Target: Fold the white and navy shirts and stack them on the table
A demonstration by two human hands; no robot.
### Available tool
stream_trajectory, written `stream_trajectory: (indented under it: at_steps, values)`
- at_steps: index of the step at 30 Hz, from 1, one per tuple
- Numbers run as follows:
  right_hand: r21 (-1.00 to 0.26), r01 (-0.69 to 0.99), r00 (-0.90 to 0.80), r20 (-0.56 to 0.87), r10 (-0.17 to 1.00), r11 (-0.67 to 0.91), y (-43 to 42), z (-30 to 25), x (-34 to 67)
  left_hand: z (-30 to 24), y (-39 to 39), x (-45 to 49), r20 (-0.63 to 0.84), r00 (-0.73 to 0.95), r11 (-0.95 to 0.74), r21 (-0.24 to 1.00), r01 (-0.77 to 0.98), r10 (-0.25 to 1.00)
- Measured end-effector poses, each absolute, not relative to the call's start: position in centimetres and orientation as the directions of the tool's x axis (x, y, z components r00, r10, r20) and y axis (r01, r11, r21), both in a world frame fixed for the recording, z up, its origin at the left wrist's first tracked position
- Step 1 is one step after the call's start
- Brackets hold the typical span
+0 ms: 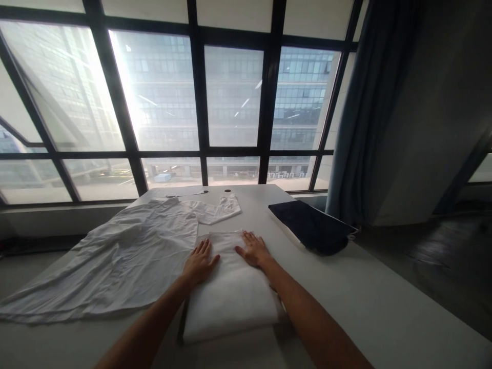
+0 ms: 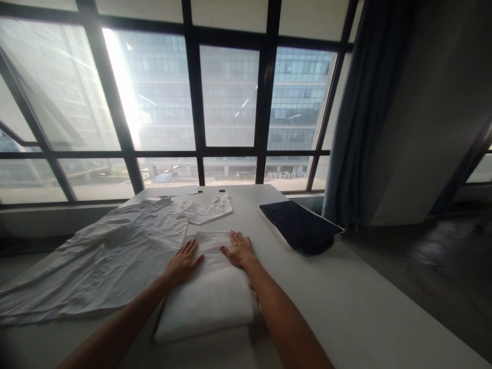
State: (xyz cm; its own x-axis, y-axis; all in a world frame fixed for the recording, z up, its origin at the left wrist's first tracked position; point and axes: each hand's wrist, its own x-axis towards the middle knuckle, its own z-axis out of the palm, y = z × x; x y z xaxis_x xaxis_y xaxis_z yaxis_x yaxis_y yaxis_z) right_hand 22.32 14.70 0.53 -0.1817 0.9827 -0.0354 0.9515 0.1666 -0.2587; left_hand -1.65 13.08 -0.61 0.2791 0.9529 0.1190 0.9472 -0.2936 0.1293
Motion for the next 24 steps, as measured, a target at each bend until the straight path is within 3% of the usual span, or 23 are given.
stream_trajectory:
  at_steps: [4, 7, 14, 24]
  values:
    - [-0.179, 0.975, -0.139, -0.046, 0.989, 0.129, 14.4, 1.8, 22.2, 1.1, 11.7, -1.0, 0.069, 0.251, -0.257, 0.081, 0.963, 0.965]
    - [-0.117, 0.984, -0.135, -0.006, 0.991, 0.133, 13.0, 2.7, 20.5, 1.7, 9.2, 0.8, 0.087, 0.316, -0.322, 0.062, 0.945, 0.945]
    - [-0.279, 0.947, -0.142, 0.082, 0.986, 0.160, 7.7, 0.9, 17.3, -0.1, 4.4, 3.1, 0.162, 0.368, -0.394, 0.172, 0.903, 0.916]
    - [-0.240, 0.968, -0.070, -0.005, 0.998, 0.066, 6.0, 1.0, 22.3, 0.3, 2.9, 0.4, 0.128, 0.314, -0.335, 0.199, 0.921, 0.941]
